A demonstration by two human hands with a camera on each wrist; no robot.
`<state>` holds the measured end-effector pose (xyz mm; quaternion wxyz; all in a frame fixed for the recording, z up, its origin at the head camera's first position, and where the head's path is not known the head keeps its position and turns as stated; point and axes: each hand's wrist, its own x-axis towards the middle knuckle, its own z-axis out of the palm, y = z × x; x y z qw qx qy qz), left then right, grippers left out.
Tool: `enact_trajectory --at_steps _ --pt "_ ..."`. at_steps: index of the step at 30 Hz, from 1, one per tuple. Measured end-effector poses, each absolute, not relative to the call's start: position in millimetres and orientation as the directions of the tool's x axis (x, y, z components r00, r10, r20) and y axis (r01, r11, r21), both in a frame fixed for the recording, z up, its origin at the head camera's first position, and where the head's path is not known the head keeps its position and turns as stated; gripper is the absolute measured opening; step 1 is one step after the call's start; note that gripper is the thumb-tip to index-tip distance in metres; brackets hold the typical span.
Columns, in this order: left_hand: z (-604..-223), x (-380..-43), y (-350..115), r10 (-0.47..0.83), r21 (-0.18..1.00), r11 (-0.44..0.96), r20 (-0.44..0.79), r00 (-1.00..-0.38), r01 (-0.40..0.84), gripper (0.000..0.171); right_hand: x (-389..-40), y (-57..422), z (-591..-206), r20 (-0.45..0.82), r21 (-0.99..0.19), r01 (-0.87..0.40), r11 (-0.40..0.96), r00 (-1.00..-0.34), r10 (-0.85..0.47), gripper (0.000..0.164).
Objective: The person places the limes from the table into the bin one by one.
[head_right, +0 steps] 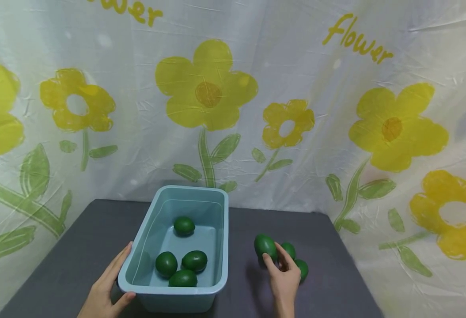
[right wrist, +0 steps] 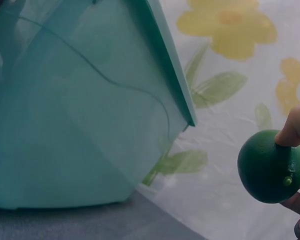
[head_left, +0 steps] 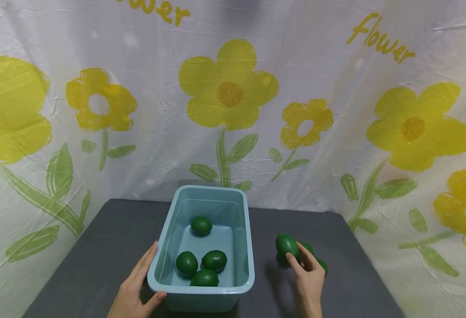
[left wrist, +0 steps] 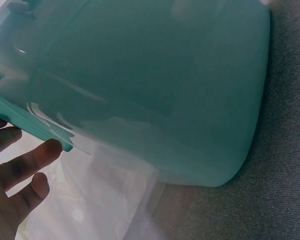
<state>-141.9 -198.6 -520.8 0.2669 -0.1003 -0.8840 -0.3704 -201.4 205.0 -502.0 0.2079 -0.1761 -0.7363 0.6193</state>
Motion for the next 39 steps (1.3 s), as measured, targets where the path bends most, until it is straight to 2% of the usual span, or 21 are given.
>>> enact_trajectory --at_steps 14,39 --pt "-520.0 -142.4 -197.8 -0.019 0.592 0.720 0.539 -0.842 0.363 0.102 -203.0 190.9 -494.4 0.125 -0.983 -0.042 0.178 -0.866 0.485 0.048" --pt "-521.1 -142.1 -199.6 -0.016 0.590 0.714 0.551 -0.835 0.376 0.103 -203.9 167.2 -472.9 0.243 -0.969 -0.199 0.145 -0.867 0.435 0.044"
